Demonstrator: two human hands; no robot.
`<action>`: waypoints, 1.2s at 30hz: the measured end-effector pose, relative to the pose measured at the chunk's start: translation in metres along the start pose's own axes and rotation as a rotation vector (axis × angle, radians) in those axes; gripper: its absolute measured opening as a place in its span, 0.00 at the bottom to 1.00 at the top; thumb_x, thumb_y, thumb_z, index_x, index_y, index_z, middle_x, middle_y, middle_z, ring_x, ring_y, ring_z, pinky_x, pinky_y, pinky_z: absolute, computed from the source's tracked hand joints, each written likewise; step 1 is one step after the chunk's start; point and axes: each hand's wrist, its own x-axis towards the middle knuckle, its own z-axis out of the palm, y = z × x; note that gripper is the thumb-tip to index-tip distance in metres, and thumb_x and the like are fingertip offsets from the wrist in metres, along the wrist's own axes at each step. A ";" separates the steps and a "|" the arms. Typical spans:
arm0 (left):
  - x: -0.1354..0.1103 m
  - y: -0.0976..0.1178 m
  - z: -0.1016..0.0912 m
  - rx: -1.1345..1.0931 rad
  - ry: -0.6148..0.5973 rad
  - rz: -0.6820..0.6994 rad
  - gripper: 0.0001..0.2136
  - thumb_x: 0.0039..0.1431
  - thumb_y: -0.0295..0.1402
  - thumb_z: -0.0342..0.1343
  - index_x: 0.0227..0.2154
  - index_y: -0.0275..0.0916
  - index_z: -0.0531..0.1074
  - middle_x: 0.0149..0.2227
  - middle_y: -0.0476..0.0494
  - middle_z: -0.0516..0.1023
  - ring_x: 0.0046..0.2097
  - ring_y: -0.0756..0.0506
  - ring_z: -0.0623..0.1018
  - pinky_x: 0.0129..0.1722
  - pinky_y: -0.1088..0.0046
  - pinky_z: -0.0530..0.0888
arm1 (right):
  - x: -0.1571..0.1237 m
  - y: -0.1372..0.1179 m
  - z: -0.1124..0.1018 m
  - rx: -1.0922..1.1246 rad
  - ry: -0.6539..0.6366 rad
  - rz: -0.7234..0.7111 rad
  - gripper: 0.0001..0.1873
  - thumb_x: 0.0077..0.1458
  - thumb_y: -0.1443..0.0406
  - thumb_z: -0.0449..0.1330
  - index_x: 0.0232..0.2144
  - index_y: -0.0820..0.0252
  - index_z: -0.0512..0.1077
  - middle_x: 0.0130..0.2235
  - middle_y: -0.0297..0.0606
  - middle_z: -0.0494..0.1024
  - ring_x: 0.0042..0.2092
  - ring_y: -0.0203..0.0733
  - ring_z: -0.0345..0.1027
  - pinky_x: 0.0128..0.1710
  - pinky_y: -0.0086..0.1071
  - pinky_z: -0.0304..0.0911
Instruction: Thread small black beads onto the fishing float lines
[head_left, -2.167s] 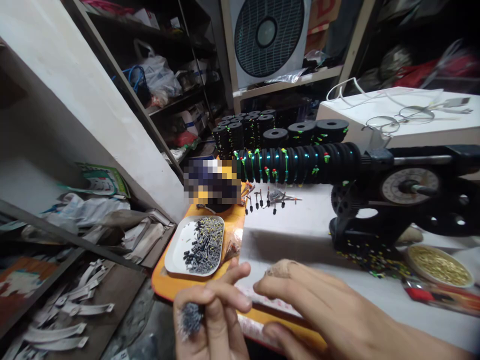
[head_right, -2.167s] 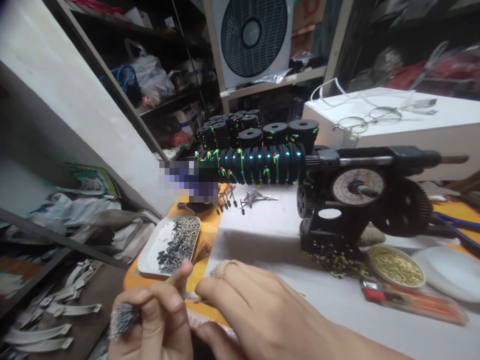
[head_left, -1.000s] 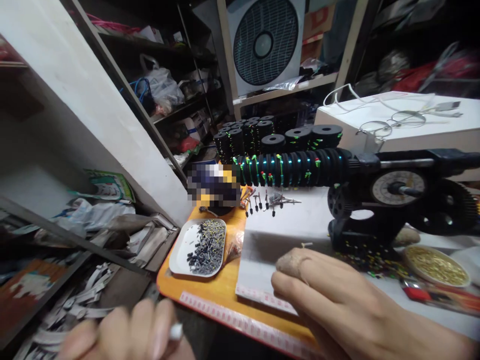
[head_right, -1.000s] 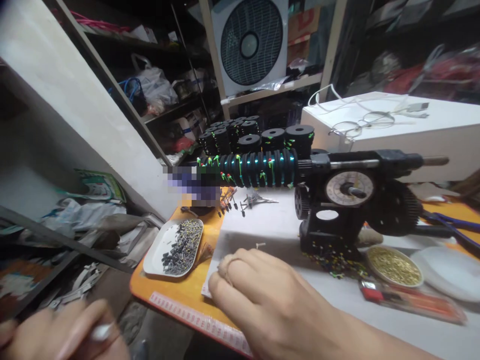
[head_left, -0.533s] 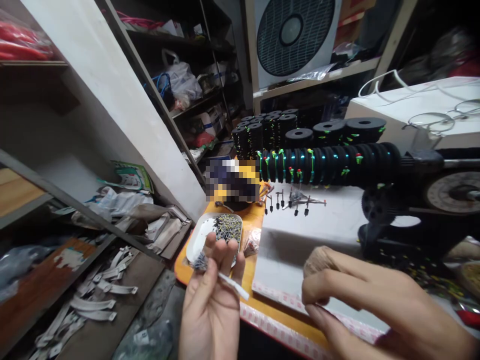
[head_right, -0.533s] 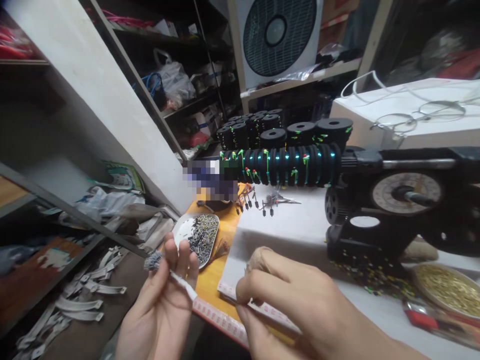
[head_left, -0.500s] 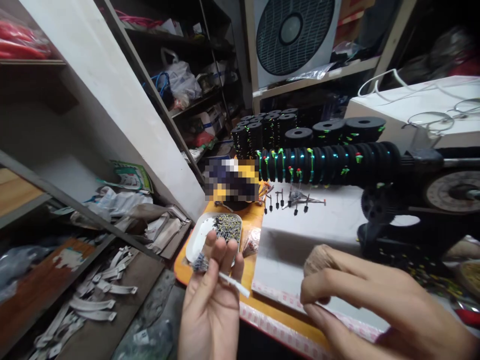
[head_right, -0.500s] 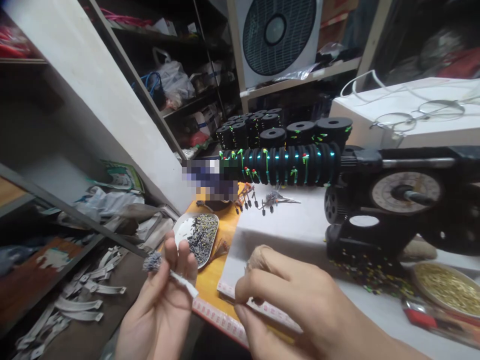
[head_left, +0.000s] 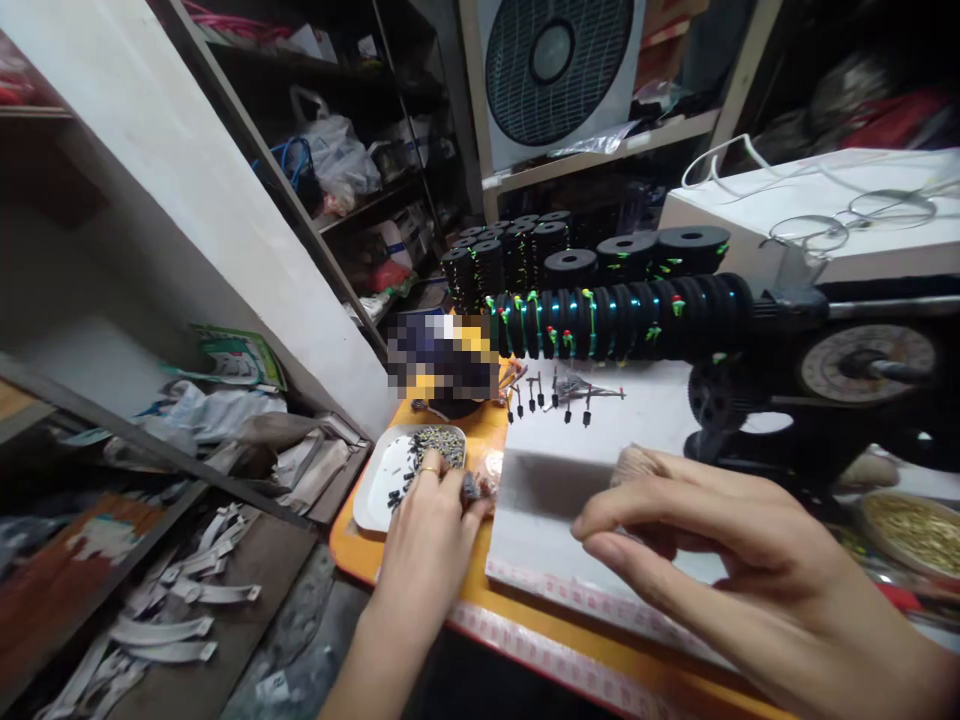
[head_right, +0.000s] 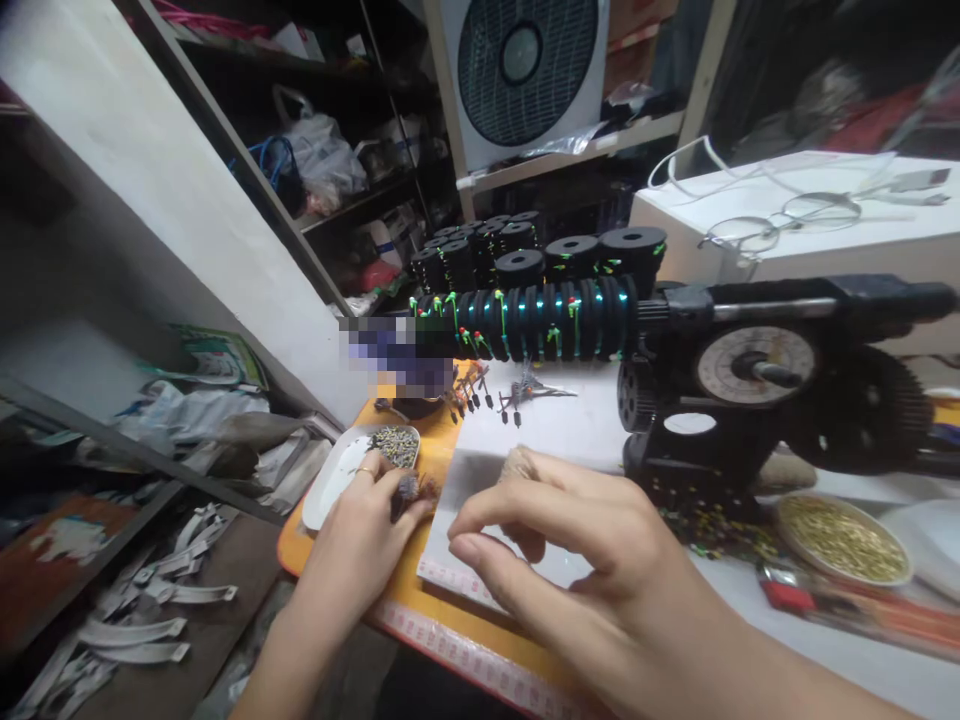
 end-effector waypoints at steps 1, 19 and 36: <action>0.002 0.001 0.003 0.021 -0.016 0.003 0.07 0.51 0.22 0.62 0.24 0.41 0.76 0.37 0.42 0.73 0.34 0.39 0.74 0.40 0.59 0.71 | 0.000 0.001 0.000 0.012 -0.004 0.006 0.07 0.64 0.71 0.59 0.37 0.54 0.73 0.28 0.28 0.71 0.29 0.32 0.63 0.28 0.26 0.57; -0.059 0.067 0.031 -0.928 0.202 -0.415 0.12 0.49 0.43 0.71 0.27 0.43 0.76 0.26 0.55 0.81 0.30 0.52 0.79 0.32 0.83 0.74 | 0.000 0.007 0.016 0.055 0.043 -0.023 0.08 0.60 0.75 0.61 0.34 0.65 0.80 0.27 0.35 0.72 0.28 0.32 0.63 0.24 0.24 0.58; -0.058 0.060 0.037 -1.319 0.185 -0.473 0.13 0.55 0.38 0.69 0.40 0.47 0.73 0.27 0.55 0.76 0.19 0.59 0.65 0.20 0.88 0.61 | -0.003 0.009 0.020 0.030 0.048 -0.050 0.08 0.59 0.76 0.58 0.32 0.65 0.77 0.27 0.35 0.70 0.28 0.33 0.64 0.26 0.26 0.60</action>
